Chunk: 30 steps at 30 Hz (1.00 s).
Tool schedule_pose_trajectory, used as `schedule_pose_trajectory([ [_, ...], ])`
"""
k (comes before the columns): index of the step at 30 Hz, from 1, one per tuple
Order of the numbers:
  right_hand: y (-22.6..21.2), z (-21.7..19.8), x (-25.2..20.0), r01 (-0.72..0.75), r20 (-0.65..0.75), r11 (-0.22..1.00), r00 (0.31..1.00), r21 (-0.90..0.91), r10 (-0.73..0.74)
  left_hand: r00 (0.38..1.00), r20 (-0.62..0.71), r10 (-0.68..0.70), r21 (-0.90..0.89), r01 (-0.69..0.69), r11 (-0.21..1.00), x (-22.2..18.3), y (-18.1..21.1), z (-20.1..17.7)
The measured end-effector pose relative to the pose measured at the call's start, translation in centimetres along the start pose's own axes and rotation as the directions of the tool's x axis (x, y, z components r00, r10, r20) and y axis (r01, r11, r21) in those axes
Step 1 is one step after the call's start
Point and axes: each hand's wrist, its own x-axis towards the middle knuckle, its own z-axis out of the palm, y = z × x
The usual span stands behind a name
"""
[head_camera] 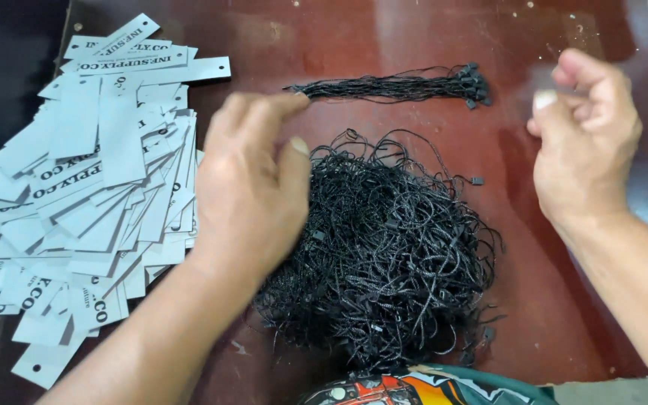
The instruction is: Sorting individual black plastic string fasteners from a tangled pile into a neat bundle on a table.
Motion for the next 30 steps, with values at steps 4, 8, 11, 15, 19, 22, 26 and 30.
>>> schedule_pose_trajectory([
  [4,-3.6,-0.9,-2.9,-0.079,0.056,0.997,0.995,0.007,0.079,0.992,-0.021,0.127,0.021,-0.126,0.992,-2.1,1.2,0.8],
  [8,-7.4,-2.1,-4.9,0.057,0.314,0.998,0.948,-0.009,-0.051,0.970,-0.007,0.242,0.036,-0.241,0.970,-3.1,2.1,1.7],
  [11,-8.8,-2.5,-6.0,0.164,0.406,0.984,0.896,0.072,-0.179,0.957,0.002,0.291,0.026,-0.291,0.956,-3.8,3.0,1.6],
  [15,-8.4,-2.2,-7.4,0.240,0.428,0.969,0.871,0.053,-0.240,0.955,0.035,0.296,0.007,-0.296,0.955,-4.5,2.7,2.6],
  [19,-8.5,-2.4,-7.8,0.241,0.367,0.970,0.905,-0.027,-0.215,0.958,0.024,0.285,-0.005,-0.285,0.958,-4.7,2.5,2.6],
  [22,-8.2,-2.2,-7.6,0.261,0.453,0.965,0.861,-0.004,-0.231,0.967,0.029,0.254,-0.001,-0.254,0.967,-4.6,2.4,2.6],
  [26,-8.2,-2.0,-7.6,0.320,0.443,0.947,0.844,0.034,-0.302,0.970,0.052,0.237,-0.001,-0.237,0.971,-4.6,2.3,2.6],
  [30,-8.5,-2.1,-7.6,0.249,0.399,0.965,0.879,0.079,-0.260,0.971,0.060,0.232,-0.008,-0.232,0.973,-4.6,2.3,2.6],
])
